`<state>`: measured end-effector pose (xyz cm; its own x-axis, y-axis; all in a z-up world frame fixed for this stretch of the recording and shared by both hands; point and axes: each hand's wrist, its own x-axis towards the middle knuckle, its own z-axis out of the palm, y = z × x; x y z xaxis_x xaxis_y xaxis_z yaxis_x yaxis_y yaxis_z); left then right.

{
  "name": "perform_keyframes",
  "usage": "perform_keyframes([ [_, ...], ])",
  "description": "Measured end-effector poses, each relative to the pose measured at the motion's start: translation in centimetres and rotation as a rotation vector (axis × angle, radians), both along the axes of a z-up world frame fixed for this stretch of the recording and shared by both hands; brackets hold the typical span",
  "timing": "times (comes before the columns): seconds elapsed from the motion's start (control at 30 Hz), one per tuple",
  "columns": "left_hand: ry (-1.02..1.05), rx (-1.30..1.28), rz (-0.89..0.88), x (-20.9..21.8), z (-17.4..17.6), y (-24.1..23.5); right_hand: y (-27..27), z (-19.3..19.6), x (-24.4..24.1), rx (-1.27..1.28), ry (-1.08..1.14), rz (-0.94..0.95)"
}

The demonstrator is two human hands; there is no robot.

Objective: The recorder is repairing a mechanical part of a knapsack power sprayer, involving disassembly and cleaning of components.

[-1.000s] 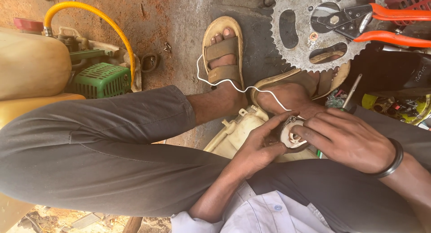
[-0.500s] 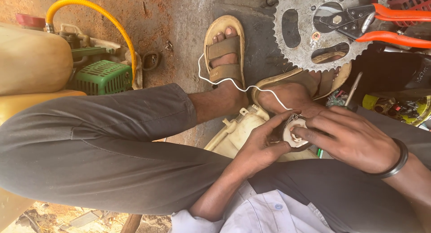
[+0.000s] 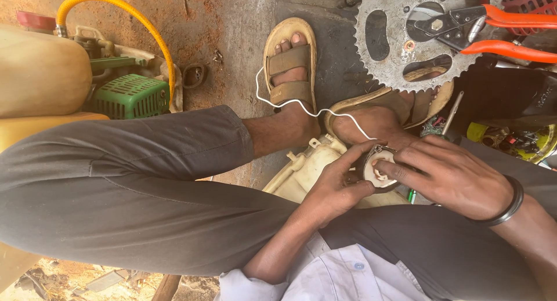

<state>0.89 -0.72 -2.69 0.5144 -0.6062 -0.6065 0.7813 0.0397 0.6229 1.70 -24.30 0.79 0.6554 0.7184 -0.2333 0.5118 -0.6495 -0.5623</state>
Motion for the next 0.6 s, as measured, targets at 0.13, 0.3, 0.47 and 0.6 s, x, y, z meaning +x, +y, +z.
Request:
perform_keyframes([
  [0.13,-0.017,0.015,-0.016,-0.1,0.1,0.1,0.2,-0.1,-0.1,-0.035,0.028,0.037],
  [0.3,-0.032,-0.022,-0.001,-0.5,-0.3,-0.2,0.0,0.0,-0.1,0.014,-0.056,0.058],
  [0.47,-0.119,-0.007,-0.025,-0.7,-0.8,-0.4,0.4,1.1,0.3,0.011,-0.091,0.06],
  [0.6,-0.135,-0.02,-0.037,-0.8,-1.2,-0.3,0.4,1.2,0.4,-0.009,-0.093,0.072],
])
